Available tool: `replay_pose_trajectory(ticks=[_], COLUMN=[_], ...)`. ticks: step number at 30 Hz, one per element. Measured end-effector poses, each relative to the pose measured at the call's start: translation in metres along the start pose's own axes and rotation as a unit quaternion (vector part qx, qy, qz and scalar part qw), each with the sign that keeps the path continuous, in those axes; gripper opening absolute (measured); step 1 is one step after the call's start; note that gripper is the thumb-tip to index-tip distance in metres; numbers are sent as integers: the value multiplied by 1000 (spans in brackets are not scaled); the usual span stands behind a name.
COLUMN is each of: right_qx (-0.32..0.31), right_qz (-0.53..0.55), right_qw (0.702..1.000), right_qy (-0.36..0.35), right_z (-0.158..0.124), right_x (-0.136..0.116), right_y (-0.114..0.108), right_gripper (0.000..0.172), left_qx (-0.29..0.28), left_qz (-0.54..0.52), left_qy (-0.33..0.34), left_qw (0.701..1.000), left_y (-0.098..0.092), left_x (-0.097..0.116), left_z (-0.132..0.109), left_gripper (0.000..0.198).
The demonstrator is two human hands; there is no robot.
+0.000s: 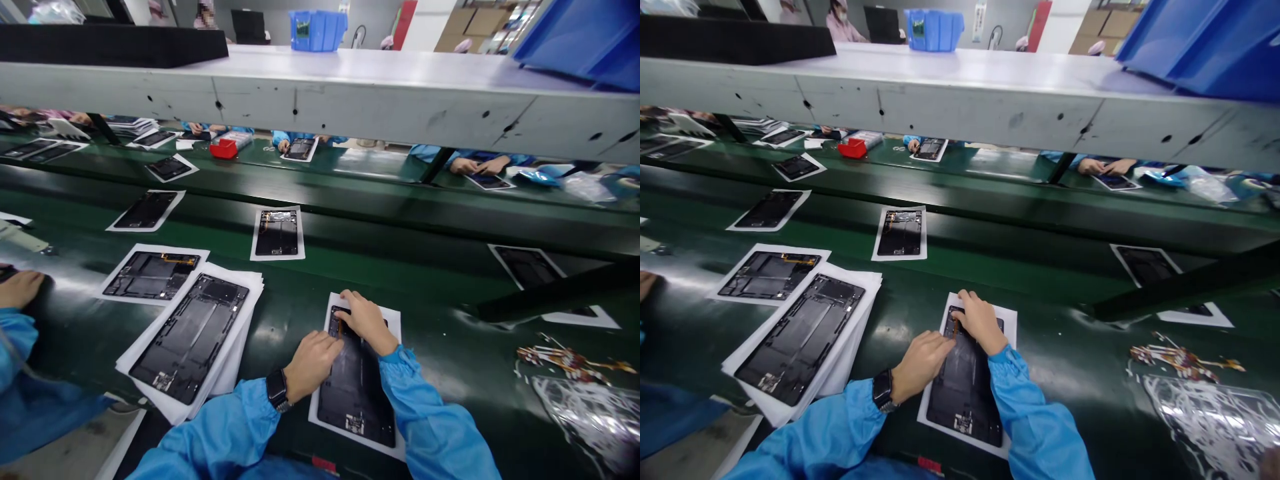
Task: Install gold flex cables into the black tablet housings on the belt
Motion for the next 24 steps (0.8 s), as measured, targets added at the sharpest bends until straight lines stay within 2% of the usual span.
replay_pose_trajectory(ticks=[5, 8, 16, 24], right_qx=[67, 80, 95, 85], right_qz=[-21, -10, 65, 66], right_qw=[997, 997, 993, 994], right_qy=[-9, -10, 23, 35], right_z=[-12, -13, -11, -13], right_x=[5, 11, 20, 21], right_y=[10, 12, 8, 10], right_gripper=[34, 36, 34, 36], left_qx=[43, 60, 27, 4], left_qz=[-38, -60, -99, -93], left_qy=[30, 54, 50, 49], left_qw=[998, 995, 993, 994], left_y=[1, 4, 14, 12], left_x=[-4, -6, -11, -10], left_z=[-2, -5, -6, -5], left_gripper=[17, 19, 20, 21])
Point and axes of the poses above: each hand's wrist, its own z-axis towards the middle knuckle, its own y-axis out of the palm, x = y × z, the point moved 6 cm from there along z, towards the middle knuckle, and after that the axes turned 8 degrees about -y, right-handed, at the moved point
